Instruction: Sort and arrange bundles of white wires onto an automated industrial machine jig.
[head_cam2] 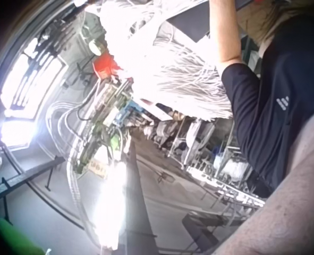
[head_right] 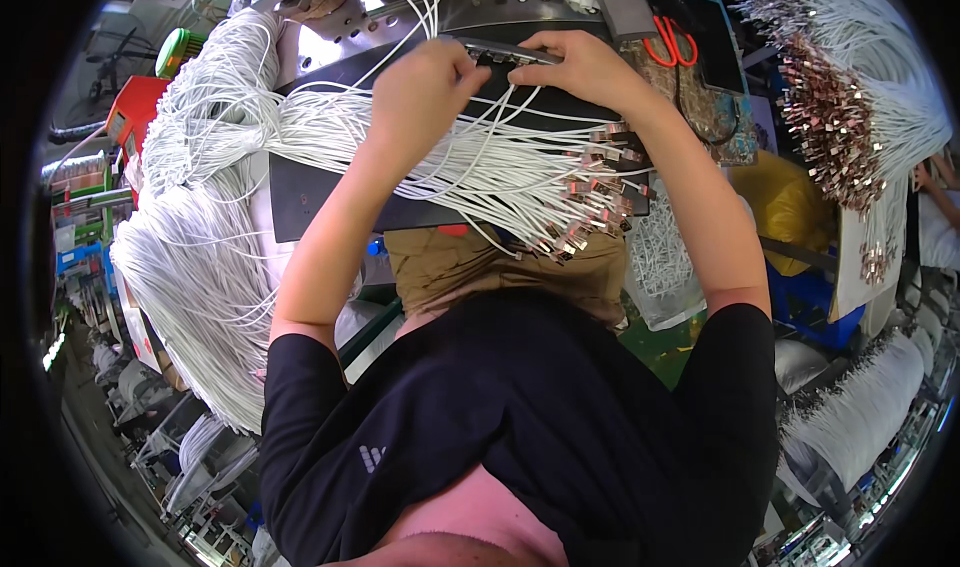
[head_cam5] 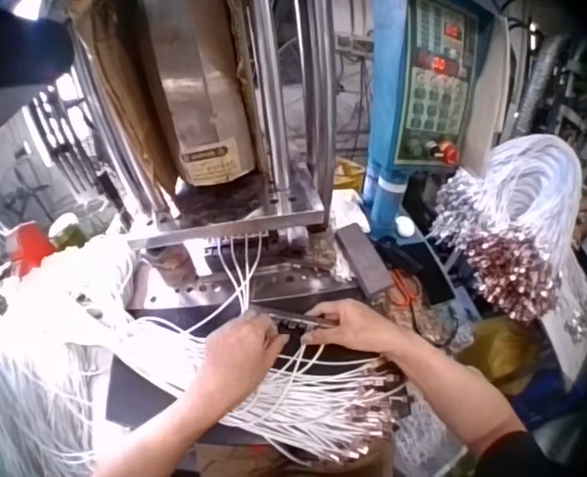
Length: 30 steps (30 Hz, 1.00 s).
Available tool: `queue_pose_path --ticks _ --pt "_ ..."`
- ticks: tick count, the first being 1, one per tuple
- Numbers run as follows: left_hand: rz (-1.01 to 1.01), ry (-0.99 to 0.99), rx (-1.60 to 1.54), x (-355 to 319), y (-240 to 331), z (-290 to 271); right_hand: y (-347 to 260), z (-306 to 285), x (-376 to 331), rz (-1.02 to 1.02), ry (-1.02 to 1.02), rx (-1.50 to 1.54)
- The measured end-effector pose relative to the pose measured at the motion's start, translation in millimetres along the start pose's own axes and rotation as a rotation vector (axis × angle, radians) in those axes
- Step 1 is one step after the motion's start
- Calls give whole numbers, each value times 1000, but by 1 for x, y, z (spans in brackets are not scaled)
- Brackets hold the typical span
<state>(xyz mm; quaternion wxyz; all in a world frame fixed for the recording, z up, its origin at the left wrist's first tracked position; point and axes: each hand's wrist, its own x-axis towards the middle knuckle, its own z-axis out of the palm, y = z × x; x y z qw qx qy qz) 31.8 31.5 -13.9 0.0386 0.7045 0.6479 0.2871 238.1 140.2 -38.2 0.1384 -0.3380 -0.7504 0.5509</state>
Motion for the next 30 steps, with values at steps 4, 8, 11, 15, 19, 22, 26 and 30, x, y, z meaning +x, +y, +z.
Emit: queue_pose_path --ticks 4,8,11,15,19,22,26,30 --pt "53 -212 64 -9 11 9 -5 0 -5 -20 -24 -2" --pt "55 -266 159 -5 15 18 5 0 2 -23 -27 -28" --pt "115 -247 155 -7 17 22 6 0 0 -50 -24 6" --pt "96 -120 178 -10 11 13 12 2 4 -74 37 24" --pt "47 -69 169 -12 4 8 15 3 2 -60 83 -4" --pt "41 -73 169 -12 3 9 11 4 2 -57 69 -25" --pt "69 -87 172 -10 5 14 5 4 -1 -46 36 -51" --pt "72 -100 168 -8 7 15 9 4 1 -47 35 -64"
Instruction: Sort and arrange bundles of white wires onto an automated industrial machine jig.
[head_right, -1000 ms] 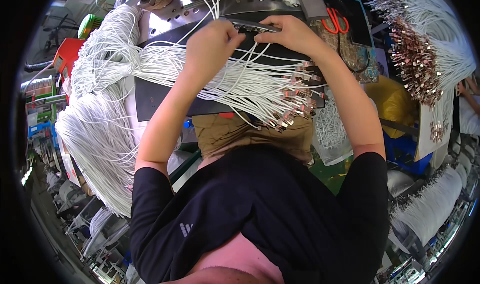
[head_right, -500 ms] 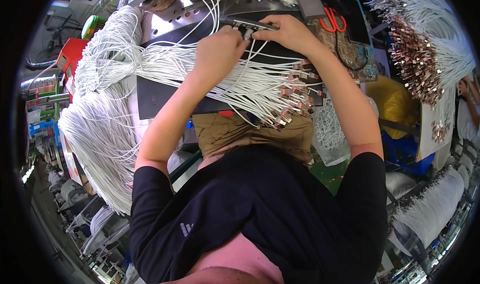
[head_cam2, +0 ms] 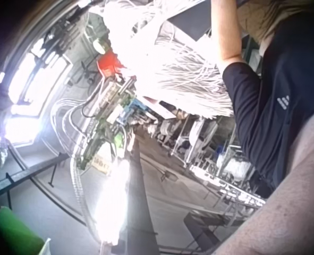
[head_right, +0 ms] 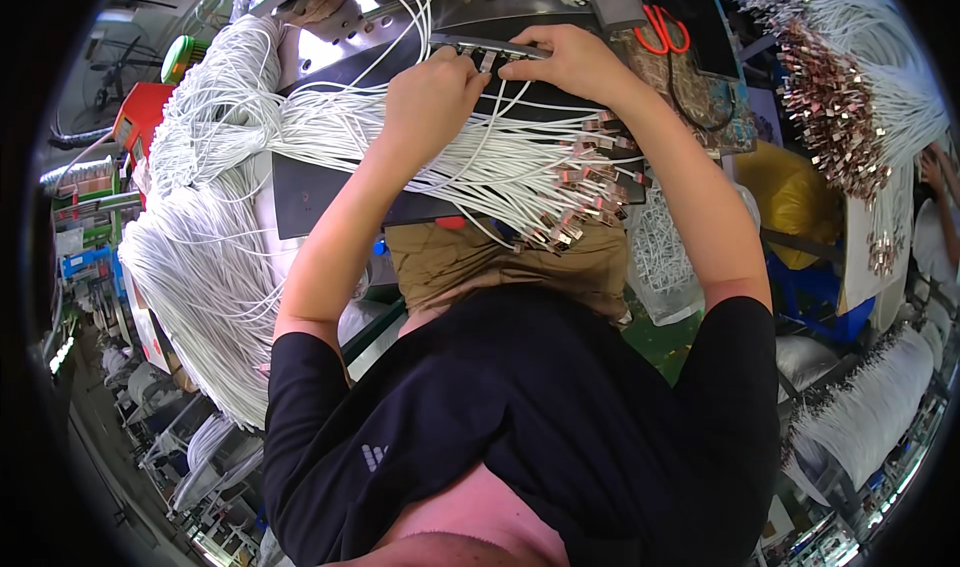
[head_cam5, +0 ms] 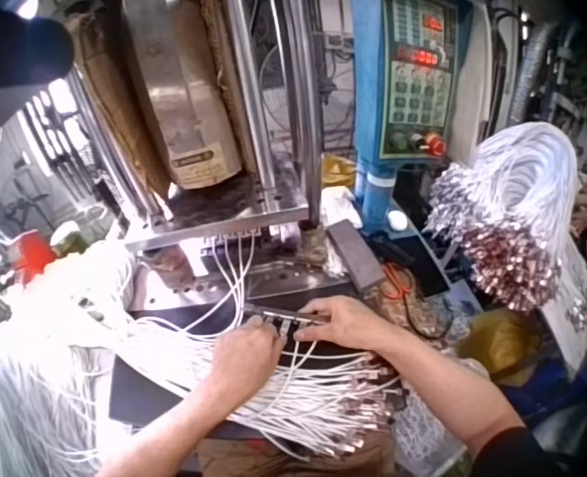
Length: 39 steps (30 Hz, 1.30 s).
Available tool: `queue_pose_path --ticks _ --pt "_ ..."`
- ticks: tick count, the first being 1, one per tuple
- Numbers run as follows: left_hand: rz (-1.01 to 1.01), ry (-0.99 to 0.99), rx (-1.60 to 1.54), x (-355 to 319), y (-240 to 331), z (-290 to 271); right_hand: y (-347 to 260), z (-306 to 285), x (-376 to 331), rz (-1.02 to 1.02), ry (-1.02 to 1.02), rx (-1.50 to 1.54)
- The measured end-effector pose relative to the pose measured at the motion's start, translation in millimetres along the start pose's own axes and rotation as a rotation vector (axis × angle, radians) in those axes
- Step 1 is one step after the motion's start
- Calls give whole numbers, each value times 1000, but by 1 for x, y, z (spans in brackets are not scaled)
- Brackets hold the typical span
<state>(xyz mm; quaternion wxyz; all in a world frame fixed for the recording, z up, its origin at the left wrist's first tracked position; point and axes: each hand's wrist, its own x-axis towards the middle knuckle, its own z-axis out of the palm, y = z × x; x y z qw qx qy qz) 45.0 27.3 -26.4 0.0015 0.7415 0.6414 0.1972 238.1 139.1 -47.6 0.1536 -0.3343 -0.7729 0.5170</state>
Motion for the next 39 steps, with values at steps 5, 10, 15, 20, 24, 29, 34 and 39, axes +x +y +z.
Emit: queue_pose_path --ticks 5,10,15,20,24,29,34,39 --pt "-6 14 12 -1 0 0 0 -2 1 -37 29 50" --pt "-47 10 -17 -2 2 2 0 2 -3 -17 13 34" --pt "-23 -29 29 3 -8 0 -14 -1 -4 50 51 -290" --pt "-412 299 -598 65 -93 -5 -9 -14 51 -402 449 -662" --pt "-758 -138 -1577 103 -104 -4 -3 -26 161 -315 662 -607" --pt "-654 -164 -1129 79 -99 11 21 -65 250 -206 567 -844" --pt "-167 -102 -828 85 -94 57 35 -69 281 -345 435 -1014" --pt "194 507 -334 47 -96 -112 109 -110 260 50 462 -1451"
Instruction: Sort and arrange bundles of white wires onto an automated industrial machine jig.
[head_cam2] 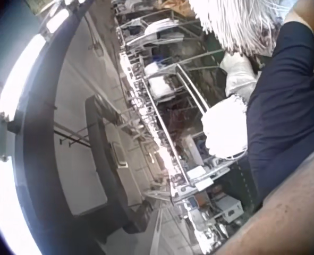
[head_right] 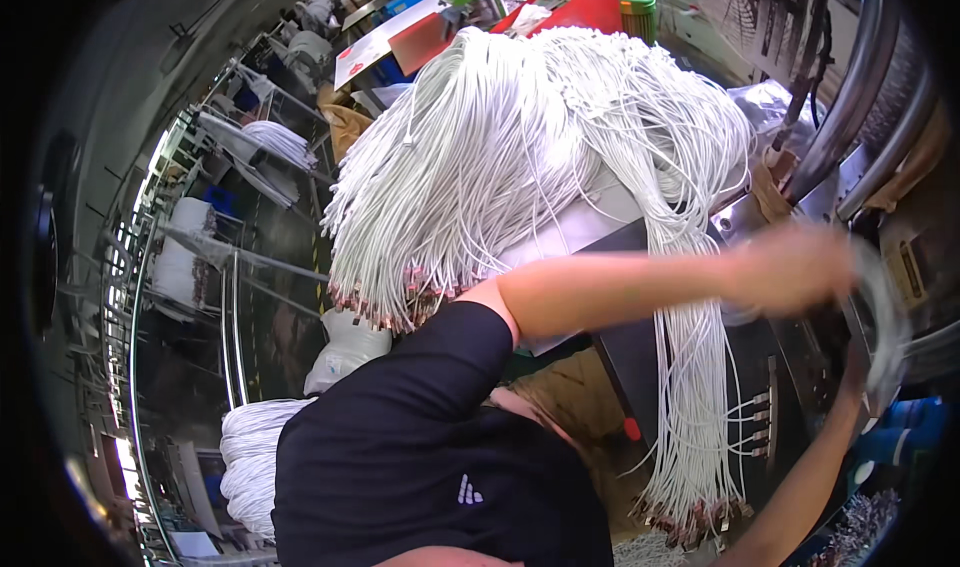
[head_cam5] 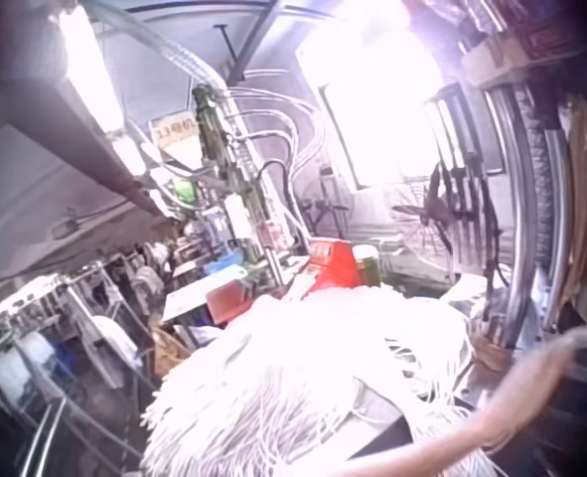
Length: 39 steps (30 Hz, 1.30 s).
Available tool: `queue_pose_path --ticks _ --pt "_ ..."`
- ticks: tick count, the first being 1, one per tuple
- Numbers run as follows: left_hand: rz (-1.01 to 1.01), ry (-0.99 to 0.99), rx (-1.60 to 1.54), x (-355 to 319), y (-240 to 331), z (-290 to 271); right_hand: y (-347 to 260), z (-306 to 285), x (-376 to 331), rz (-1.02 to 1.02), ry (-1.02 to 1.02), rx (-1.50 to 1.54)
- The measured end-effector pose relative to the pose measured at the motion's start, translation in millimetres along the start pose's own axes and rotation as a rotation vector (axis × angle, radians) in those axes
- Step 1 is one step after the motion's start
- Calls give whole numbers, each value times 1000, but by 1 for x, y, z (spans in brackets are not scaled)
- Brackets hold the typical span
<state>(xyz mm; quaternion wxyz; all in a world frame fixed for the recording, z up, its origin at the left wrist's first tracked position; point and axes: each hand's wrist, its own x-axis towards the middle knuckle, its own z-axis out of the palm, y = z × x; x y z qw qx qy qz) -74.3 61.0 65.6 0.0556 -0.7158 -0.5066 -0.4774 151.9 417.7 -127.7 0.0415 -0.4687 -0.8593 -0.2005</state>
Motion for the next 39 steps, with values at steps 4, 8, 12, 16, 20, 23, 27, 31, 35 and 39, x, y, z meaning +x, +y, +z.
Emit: queue_pose_path --ticks 4,8,12,16,20,23,27,31,35,39 --pt "-602 557 253 -35 -109 -143 -29 -30 -31 -217 337 257" --pt "-972 30 830 -78 -70 -121 -34 -98 -117 -341 628 456" --pt "-384 -255 155 -89 32 8 -50 -165 -184 -235 172 584" --pt "76 -334 -103 -135 66 58 -55 -209 -212 -235 171 701" --pt "88 -422 4 -137 83 71 -14 -228 -259 -219 -405 971" --pt "37 -411 22 -130 93 84 -17 -207 -265 -189 -322 844" --pt "-28 -295 193 -112 93 82 -27 -171 -238 -183 -36 1014" --pt "-151 -417 344 -101 84 77 -45 -168 -185 -179 153 1054" --pt "-166 -359 419 -79 46 85 -53 -131 -112 -161 360 909" --pt "-21 -161 402 -35 -8 114 -45 -65 -29 -404 469 1449"
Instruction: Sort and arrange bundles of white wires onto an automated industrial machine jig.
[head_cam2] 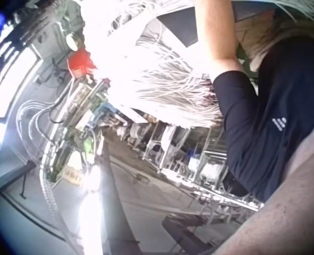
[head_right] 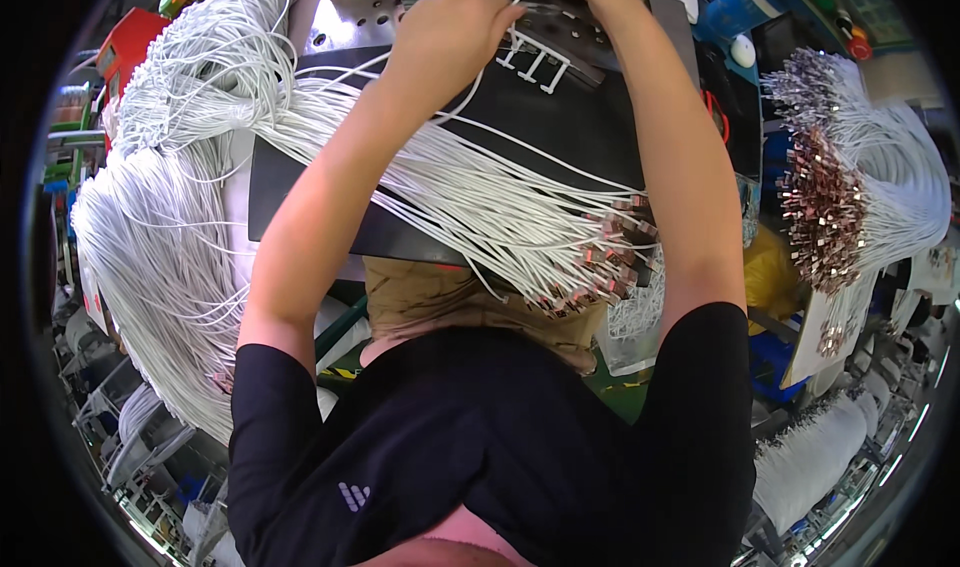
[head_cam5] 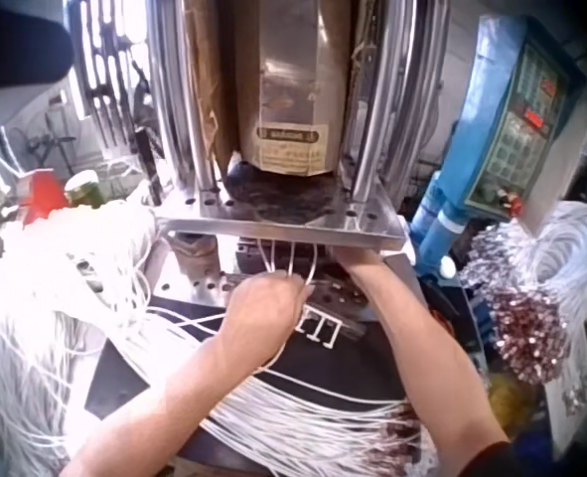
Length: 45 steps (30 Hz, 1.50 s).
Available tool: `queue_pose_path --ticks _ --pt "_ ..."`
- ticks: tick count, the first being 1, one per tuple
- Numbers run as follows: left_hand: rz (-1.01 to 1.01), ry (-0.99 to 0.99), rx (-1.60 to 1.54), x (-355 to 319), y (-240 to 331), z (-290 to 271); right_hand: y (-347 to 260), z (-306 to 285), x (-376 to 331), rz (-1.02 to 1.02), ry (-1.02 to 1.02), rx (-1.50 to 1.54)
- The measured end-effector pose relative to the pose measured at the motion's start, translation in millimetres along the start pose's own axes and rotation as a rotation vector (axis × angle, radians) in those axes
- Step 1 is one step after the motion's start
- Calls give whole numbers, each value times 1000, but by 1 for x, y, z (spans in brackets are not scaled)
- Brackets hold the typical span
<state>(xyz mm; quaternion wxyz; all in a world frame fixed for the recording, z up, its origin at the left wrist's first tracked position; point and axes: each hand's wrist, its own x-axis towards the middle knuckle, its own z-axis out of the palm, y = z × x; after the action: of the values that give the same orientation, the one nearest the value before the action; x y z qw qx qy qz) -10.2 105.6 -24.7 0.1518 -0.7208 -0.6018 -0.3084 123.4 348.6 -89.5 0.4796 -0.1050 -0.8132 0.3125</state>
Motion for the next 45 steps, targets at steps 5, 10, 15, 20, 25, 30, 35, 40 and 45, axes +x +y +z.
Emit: queue_pose_path --ticks 5,10,15,20,25,30,35,40,45 --pt "-161 -178 -2 20 -5 14 -23 18 24 243 -6 -774" --pt "-316 -301 -165 24 -11 4 1 -7 26 255 -140 -962" --pt "-467 -505 -22 25 -23 -29 -141 34 10 308 -214 -674" --pt "-90 123 139 7 -50 11 -143 49 -14 -78 -252 -786" --pt "-105 -47 276 17 -40 14 -135 47 -13 37 -237 -693" --pt "-60 48 334 10 -59 38 -183 58 -15 191 -167 -994" --pt "-8 204 343 16 -62 43 -140 64 -24 237 -149 -958" --pt "-56 297 226 -22 -38 7 -171 30 -50 332 -143 -616" --pt "-556 -550 -1573 -161 22 -124 -262 -77 -197 416 637 -573"
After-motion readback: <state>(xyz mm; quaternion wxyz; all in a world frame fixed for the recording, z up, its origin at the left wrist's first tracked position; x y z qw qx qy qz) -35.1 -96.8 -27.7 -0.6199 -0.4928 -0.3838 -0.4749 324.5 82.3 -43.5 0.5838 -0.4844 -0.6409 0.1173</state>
